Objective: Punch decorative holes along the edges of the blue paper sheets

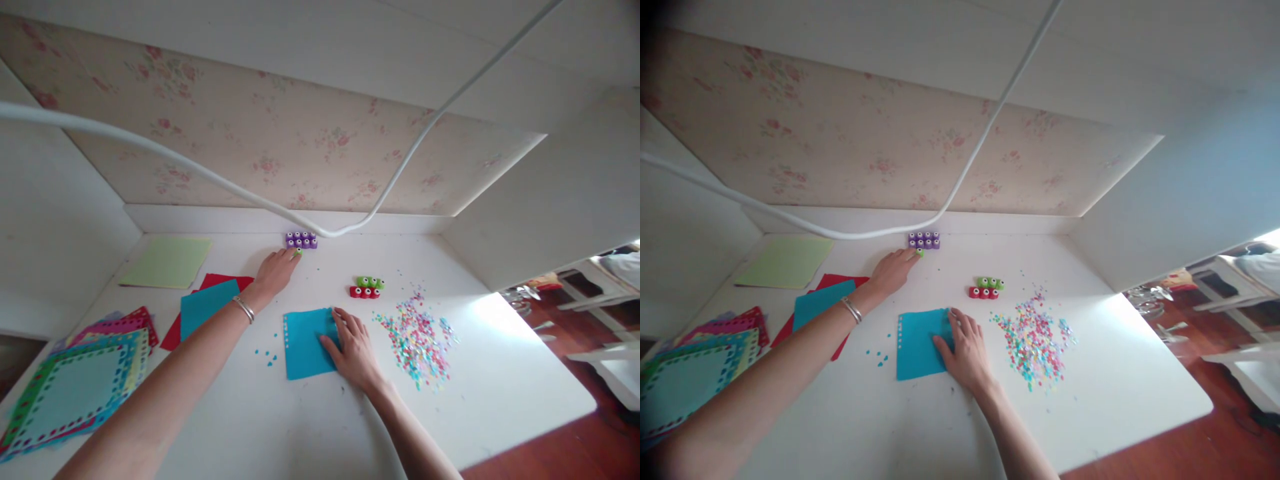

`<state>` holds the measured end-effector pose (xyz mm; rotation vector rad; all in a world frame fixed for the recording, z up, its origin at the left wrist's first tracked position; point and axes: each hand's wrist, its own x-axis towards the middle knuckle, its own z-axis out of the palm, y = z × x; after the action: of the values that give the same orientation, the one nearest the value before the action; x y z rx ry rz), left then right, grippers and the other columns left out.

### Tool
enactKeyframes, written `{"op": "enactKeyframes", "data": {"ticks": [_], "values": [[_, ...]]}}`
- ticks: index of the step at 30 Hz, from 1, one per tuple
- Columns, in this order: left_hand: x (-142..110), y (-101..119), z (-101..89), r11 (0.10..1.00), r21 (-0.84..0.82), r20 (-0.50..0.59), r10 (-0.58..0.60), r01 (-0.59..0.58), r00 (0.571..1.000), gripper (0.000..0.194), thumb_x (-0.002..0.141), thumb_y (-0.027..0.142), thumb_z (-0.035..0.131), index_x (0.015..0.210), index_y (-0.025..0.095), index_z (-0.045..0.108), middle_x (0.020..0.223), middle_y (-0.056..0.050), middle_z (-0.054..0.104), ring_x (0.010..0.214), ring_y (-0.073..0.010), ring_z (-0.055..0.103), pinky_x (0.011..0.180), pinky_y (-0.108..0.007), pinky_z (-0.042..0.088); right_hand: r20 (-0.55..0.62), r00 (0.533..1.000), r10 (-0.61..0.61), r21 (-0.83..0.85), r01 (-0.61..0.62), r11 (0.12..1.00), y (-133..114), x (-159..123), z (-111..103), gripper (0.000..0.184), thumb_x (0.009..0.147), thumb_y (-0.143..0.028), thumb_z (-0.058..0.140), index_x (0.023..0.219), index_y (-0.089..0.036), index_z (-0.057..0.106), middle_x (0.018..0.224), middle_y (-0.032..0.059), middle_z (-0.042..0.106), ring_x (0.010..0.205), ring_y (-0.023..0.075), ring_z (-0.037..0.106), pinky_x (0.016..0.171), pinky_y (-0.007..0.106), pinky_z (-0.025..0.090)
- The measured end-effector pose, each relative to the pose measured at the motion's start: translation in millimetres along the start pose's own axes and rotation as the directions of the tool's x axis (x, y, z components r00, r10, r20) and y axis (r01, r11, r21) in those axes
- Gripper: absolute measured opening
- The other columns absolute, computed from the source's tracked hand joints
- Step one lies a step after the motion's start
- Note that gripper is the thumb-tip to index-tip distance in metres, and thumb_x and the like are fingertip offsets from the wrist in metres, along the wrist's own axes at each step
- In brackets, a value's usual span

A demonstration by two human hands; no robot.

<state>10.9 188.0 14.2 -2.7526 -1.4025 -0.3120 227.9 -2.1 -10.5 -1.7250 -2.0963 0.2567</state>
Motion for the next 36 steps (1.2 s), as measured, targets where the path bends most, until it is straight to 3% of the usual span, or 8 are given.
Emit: {"op": "enactKeyframes", "data": {"ticks": [5, 12, 17, 21, 23, 26, 30, 36], "values": [[14.2, 0.0, -1.0, 0.999, -0.027, 0.011, 0.031, -0.031, 0.999, 0.050, 0.088, -0.002, 0.040, 0.130, 0.019, 0.056, 0.145, -0.009, 0.052, 0.132, -0.0223, 0.048, 0.106, -0.037, 0.041, 0.010, 1.000, 0.023, -0.004, -0.023, 1.000, -1.6, -0.4, -0.8, 0.057, 0.093, -0.050, 0.054, 0.143, -0.024, 0.049, 0.143, 0.0118, 0.052, 0.127, 0.0332, 0.049, 0.102, 0.052, 0.045], [1.5, -12.0, -5.0, 0.996, -0.093, 0.060, -0.008, 0.014, 0.998, 0.040, 0.088, 0.000, 0.039, 0.111, 0.016, 0.067, 0.119, -0.013, 0.063, 0.109, -0.0216, 0.060, 0.094, -0.034, 0.048, -0.052, 0.999, 0.008, 0.102, -0.002, 0.995, 1.0, -0.4, -1.3, 0.044, 0.092, -0.047, 0.059, 0.130, -0.026, 0.063, 0.136, 0.0100, 0.059, 0.122, 0.0319, 0.052, 0.102, 0.052, 0.046], [-30.2, -20.1, -10.0, 0.982, -0.176, 0.099, -0.052, 0.069, 0.994, 0.018, 0.088, 0.017, 0.056, 0.099, 0.019, 0.070, 0.104, -0.008, 0.063, 0.092, -0.0207, 0.065, 0.083, -0.032, 0.051, -0.107, 0.992, 0.064, 0.265, -0.033, 0.964, 4.1, -4.5, -1.3, 0.035, 0.093, -0.043, 0.058, 0.122, -0.028, 0.068, 0.125, 0.0084, 0.067, 0.114, 0.0288, 0.060, 0.099, 0.048, 0.050], [-67.3, -14.2, -12.1, 0.956, -0.274, 0.097, -0.080, 0.104, 0.992, 0.035, 0.088, 0.012, 0.054, 0.119, 0.023, 0.065, 0.115, -0.007, 0.065, 0.094, -0.0198, 0.068, 0.084, -0.031, 0.052, -0.064, 0.939, 0.338, 0.443, -0.277, 0.853, 5.1, -8.5, -2.2, 0.050, 0.090, -0.048, 0.060, 0.135, -0.027, 0.059, 0.101, 0.0073, 0.075, 0.085, 0.0260, 0.070, 0.072, 0.039, 0.058], [-86.2, -6.3, -14.1, 0.938, -0.328, 0.085, -0.094, 0.117, 0.992, 0.033, 0.089, 0.011, 0.053, 0.117, 0.024, 0.067, 0.114, -0.006, 0.068, 0.099, -0.0203, 0.068, 0.088, -0.032, 0.052, -0.053, 0.902, 0.429, 0.536, -0.337, 0.774, 3.3, -7.1, -1.5, 0.058, 0.089, -0.048, 0.061, 0.142, -0.027, 0.051, 0.100, 0.0072, 0.075, 0.087, 0.0265, 0.071, 0.066, 0.035, 0.058], [-111.9, 9.6, -15.5, 0.903, -0.404, 0.053, -0.140, 0.150, 0.989, 0.030, 0.091, 0.016, 0.055, 0.118, 0.024, 0.065, 0.115, -0.005, 0.070, 0.103, -0.0208, 0.068, 0.090, -0.033, 0.053, -0.045, 0.895, 0.444, 0.634, -0.318, 0.705, -2.3, -0.7, 2.7, 0.052, 0.089, -0.048, 0.061, 0.136, -0.025, 0.058, 0.108, 0.0088, 0.074, 0.097, 0.0276, 0.069, 0.066, 0.033, 0.057], [-139.2, 30.9, -10.0, 0.842, -0.500, 0.019, -0.223, 0.203, 0.975, 0.023, 0.092, 0.024, 0.059, 0.115, 0.023, 0.063, 0.106, -0.005, 0.074, 0.091, -0.0183, 0.072, 0.081, -0.028, 0.057, -0.100, 0.906, 0.411, 0.664, -0.247, 0.706, -9.7, 7.5, 10.8, 0.031, 0.091, -0.046, 0.058, 0.101, -0.022, 0.076, 0.103, 0.0080, 0.075, 0.092, 0.0252, 0.069, 0.077, 0.036, 0.055], [-153.7, 46.5, -3.0, 0.688, -0.683, -0.027, -0.358, 0.244, 0.933, 0.025, 0.089, 0.028, 0.064, 0.114, 0.025, 0.065, 0.106, -0.004, 0.075, 0.093, -0.0192, 0.072, 0.082, -0.030, 0.059, -0.127, 0.897, 0.422, 0.658, -0.243, 0.713, -14.0, 9.4, 14.9, 0.028, 0.091, -0.043, 0.058, 0.101, -0.023, 0.074, 0.102, 0.0067, 0.074, 0.092, 0.0239, 0.067, 0.082, 0.037, 0.053]]}}
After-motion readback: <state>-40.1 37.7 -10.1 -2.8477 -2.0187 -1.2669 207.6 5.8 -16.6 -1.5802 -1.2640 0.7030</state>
